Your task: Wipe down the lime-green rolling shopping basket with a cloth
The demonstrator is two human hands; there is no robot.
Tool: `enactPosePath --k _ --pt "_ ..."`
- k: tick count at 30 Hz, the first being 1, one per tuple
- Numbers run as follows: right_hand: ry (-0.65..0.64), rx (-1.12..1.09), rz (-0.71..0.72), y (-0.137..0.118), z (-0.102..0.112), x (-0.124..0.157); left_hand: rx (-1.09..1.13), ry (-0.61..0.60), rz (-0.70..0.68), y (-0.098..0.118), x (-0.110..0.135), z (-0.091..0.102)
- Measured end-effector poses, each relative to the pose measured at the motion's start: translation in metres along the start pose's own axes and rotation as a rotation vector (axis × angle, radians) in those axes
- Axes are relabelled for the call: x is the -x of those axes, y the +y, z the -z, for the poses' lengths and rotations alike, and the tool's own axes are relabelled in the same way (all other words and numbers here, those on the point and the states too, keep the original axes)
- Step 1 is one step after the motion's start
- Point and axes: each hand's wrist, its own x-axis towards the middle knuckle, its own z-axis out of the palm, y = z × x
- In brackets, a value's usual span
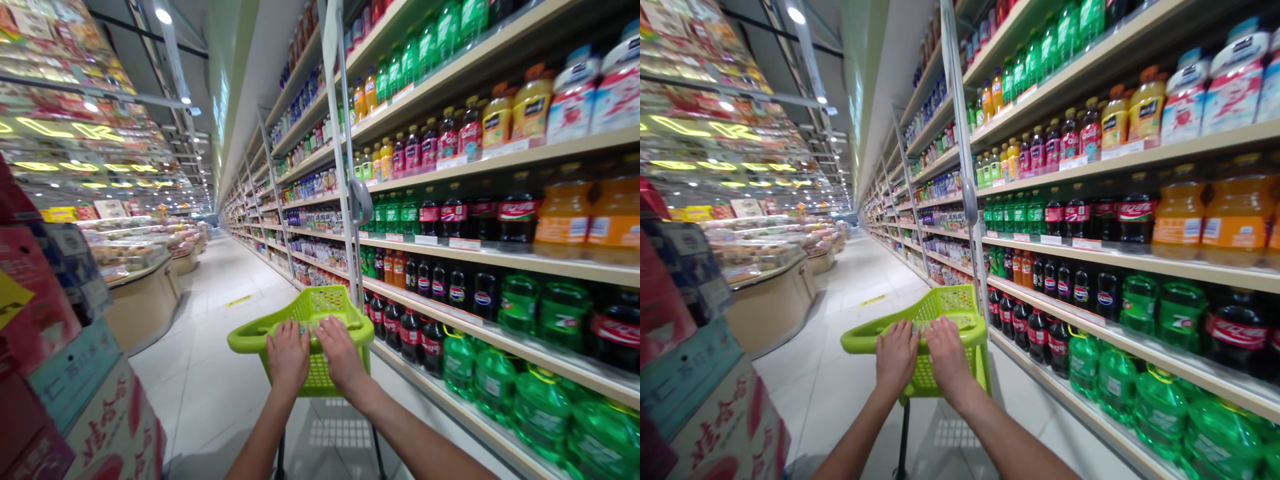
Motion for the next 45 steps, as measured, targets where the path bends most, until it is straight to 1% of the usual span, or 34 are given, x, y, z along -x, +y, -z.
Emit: enactPosePath --k 2,4,5,7,9,11,14,18,21,23,25,26,27,29,31,33,34,35,36,37,38,40,42,43,44,45 --pt "-0.006 -0.068 0.025 -0.013 -0.007 -0.003 0.147 0.027 -0.006 0.006 0.001 -0.001" --pt "0.015 -0.136 -0.006 -0.014 -0.006 -0.005 0.369 0.055 -0.055 0.014 0.000 0.000" --pt "0.028 -0.165 -0.024 -0.011 -0.003 -0.006 0.486 0.044 -0.098 0.020 -0.001 0.001" --pt "0.052 -0.207 -0.050 0.000 0.005 -0.004 0.660 -0.053 -0.205 0.035 -0.005 0.004" --pt "0.056 -0.222 -0.058 0.012 0.013 0.000 0.705 -0.185 -0.292 0.049 -0.010 0.007" --pt "0.026 -0.218 -0.066 0.022 0.020 0.004 0.651 -0.251 -0.350 0.060 -0.014 0.007" --pt "-0.002 -0.185 -0.092 0.032 0.026 0.009 0.546 -0.254 -0.390 0.069 -0.018 0.005" --pt "0.101 -0.153 -0.170 0.048 0.028 0.013 0.426 -0.299 -0.393 0.079 -0.020 -0.001" --pt "0.165 -0.134 -0.236 0.067 0.031 0.015 0.334 -0.300 -0.395 0.094 -0.024 -0.007" --pt "0.128 -0.071 -0.227 0.080 0.034 0.015 0.287 -0.282 -0.390 0.107 -0.026 -0.012" --pt "0.043 0.003 -0.200 0.091 0.039 0.012 0.247 -0.264 -0.399 0.118 -0.027 -0.016" --pt "0.004 0.030 -0.197 0.096 0.042 0.010 0.231 -0.248 -0.418 0.120 -0.028 -0.017" --pt "-0.030 0.046 -0.200 0.100 0.045 0.008 0.219 -0.225 -0.438 0.118 -0.028 -0.018" --pt "-0.077 0.052 -0.212 0.106 0.050 0.003 0.202 -0.153 -0.434 0.103 -0.028 -0.017" --pt "-0.101 0.040 -0.213 0.110 0.053 -0.001 0.176 -0.066 -0.327 0.075 -0.029 -0.014" --pt "-0.111 0.037 -0.206 0.111 0.052 -0.003 0.117 0.010 -0.153 0.047 -0.028 -0.012" --pt "-0.111 0.045 -0.203 0.111 0.051 -0.003 0.098 0.036 -0.100 0.037 -0.028 -0.012" --pt "-0.108 0.056 -0.203 0.110 0.048 -0.003 0.089 0.052 -0.075 0.034 -0.029 -0.013" --pt "-0.103 0.069 -0.202 0.109 0.046 -0.003 0.091 0.057 -0.085 0.036 -0.029 -0.015" --pt "-0.098 0.081 -0.199 0.107 0.043 -0.002 0.101 0.051 -0.122 0.044 -0.030 -0.019" --pt "-0.094 0.093 -0.194 0.105 0.041 -0.001 0.113 0.037 -0.175 0.057 -0.031 -0.024" --pt "-0.088 0.120 -0.176 0.101 0.038 0.000 0.120 0.001 -0.285 0.090 -0.034 -0.034" --pt "-0.088 0.143 -0.151 0.100 0.038 0.001 0.105 -0.027 -0.357 0.115 -0.036 -0.041" --pt "-0.090 0.150 -0.139 0.101 0.039 0.001 0.097 -0.037 -0.382 0.120 -0.036 -0.042" --pt "-0.094 0.151 -0.125 0.101 0.040 0.002 0.093 -0.043 -0.400 0.119 -0.036 -0.041" --pt "-0.101 0.145 -0.110 0.101 0.041 0.002 0.094 -0.041 -0.406 0.112 -0.035 -0.038"
